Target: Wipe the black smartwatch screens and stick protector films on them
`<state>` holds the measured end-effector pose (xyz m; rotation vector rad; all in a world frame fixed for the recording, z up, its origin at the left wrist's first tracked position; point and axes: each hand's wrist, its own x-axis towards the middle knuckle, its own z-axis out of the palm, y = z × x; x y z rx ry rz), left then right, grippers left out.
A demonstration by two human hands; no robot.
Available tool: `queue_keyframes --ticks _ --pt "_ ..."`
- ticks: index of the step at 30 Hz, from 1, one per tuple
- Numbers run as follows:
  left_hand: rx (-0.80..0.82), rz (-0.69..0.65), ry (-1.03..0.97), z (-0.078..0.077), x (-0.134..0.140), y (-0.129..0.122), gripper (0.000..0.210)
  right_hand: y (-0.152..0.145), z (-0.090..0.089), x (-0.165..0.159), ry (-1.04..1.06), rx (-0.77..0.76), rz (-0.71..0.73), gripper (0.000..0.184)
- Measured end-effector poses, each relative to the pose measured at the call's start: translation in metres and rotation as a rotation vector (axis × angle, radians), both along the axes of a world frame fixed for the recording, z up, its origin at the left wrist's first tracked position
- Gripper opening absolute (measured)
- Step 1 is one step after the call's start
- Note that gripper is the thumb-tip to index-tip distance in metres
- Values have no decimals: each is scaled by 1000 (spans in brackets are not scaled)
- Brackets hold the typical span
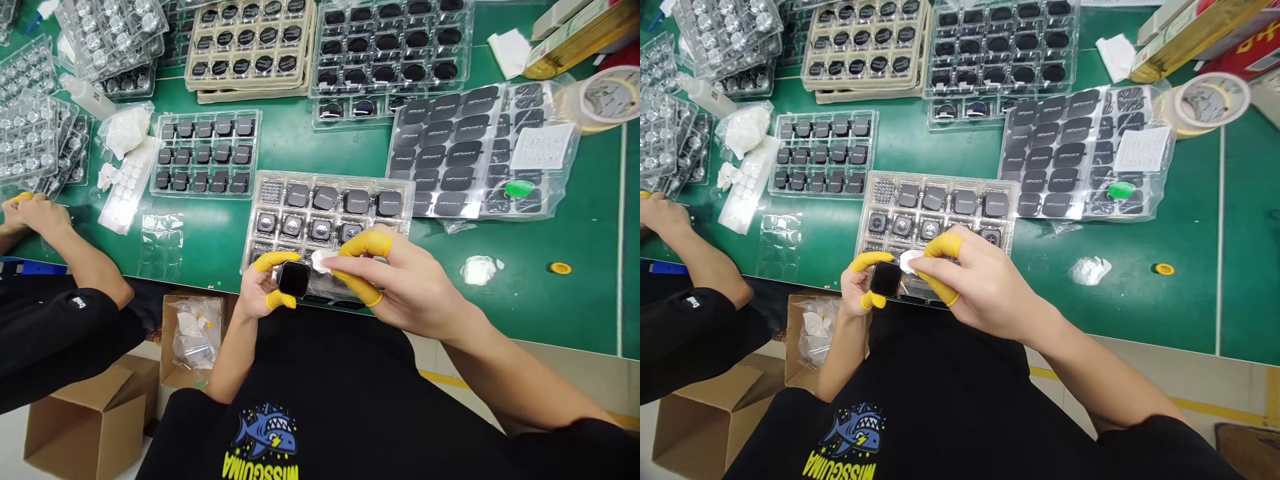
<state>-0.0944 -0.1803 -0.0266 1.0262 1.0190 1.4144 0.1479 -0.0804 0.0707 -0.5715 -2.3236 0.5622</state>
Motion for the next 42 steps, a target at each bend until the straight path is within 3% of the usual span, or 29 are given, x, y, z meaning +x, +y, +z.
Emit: queue_keyframes --ticks 7,22,28,38,42 --pt "-9 -47 -46 0 1 -3 80 0 -2 0 -2 4 2 32" --pt "-15 -5 -26 5 2 1 78 -3 1 -1 -14 -10 7 37" --pt "-8 -17 4 3 2 2 77 -4 -1 -6 -25 34 12 31" --pt "-11 -33 6 4 4 2 75 -5 -9 -8 -89 171 19 40" --pt "-10 -18 -40 6 7 3 74 -9 -10 -8 -89 230 59 36"
